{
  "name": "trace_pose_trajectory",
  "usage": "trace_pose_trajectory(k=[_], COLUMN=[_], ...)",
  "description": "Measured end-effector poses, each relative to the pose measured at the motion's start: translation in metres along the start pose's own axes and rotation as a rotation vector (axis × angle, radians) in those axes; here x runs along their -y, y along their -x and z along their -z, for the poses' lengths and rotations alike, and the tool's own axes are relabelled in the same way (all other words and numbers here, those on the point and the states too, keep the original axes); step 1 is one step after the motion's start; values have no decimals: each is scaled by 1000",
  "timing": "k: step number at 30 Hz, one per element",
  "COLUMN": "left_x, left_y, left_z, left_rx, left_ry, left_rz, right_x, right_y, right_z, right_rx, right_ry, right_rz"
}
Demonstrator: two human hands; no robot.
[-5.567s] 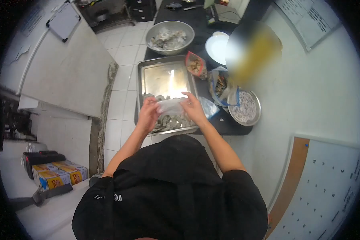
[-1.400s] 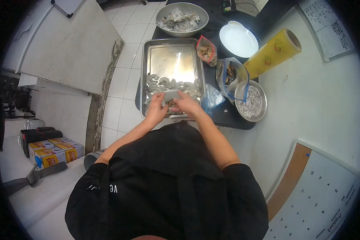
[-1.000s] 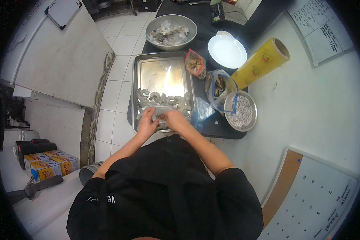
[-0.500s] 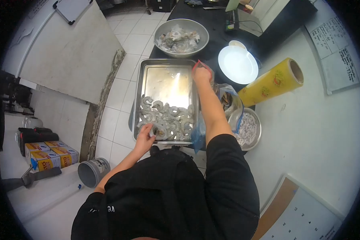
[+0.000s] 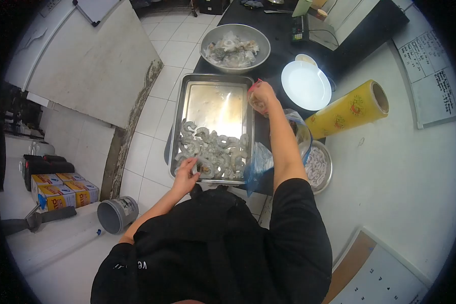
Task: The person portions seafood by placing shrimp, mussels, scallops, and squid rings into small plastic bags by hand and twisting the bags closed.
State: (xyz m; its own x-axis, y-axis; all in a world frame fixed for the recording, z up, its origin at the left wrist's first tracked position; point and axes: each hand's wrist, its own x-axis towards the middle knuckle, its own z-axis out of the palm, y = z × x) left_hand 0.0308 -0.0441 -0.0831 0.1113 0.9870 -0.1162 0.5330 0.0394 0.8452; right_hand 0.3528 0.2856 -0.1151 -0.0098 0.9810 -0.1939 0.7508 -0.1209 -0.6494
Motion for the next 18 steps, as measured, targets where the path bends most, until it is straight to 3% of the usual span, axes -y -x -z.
trace_pose_trajectory(k=[1,5,7,8,10,13,18], left_x=[-1,5,1,0,1,1,1], left_y=[1,2,4,4,5,8,12], left_z=[0,0,3,4,6,7,11], left_rx=[9,6,11,17,23,9,-4], left_ry=[17,46,46,50,46,48,25], left_rz=[5,1,21,39,31,20,41], right_x=[0,-35,11,11,8,-10,-36], right_y=[0,-33,4,11,16,10,-9], right_z=[2,-17,-1,-2,-6,-30,-58], right_rx=[90,196,149,152,66,-116,-144], right_ry=[-349,-151,-177,-178,579,636,582], right_rz=[-129,8,-333,-332,59,129,124])
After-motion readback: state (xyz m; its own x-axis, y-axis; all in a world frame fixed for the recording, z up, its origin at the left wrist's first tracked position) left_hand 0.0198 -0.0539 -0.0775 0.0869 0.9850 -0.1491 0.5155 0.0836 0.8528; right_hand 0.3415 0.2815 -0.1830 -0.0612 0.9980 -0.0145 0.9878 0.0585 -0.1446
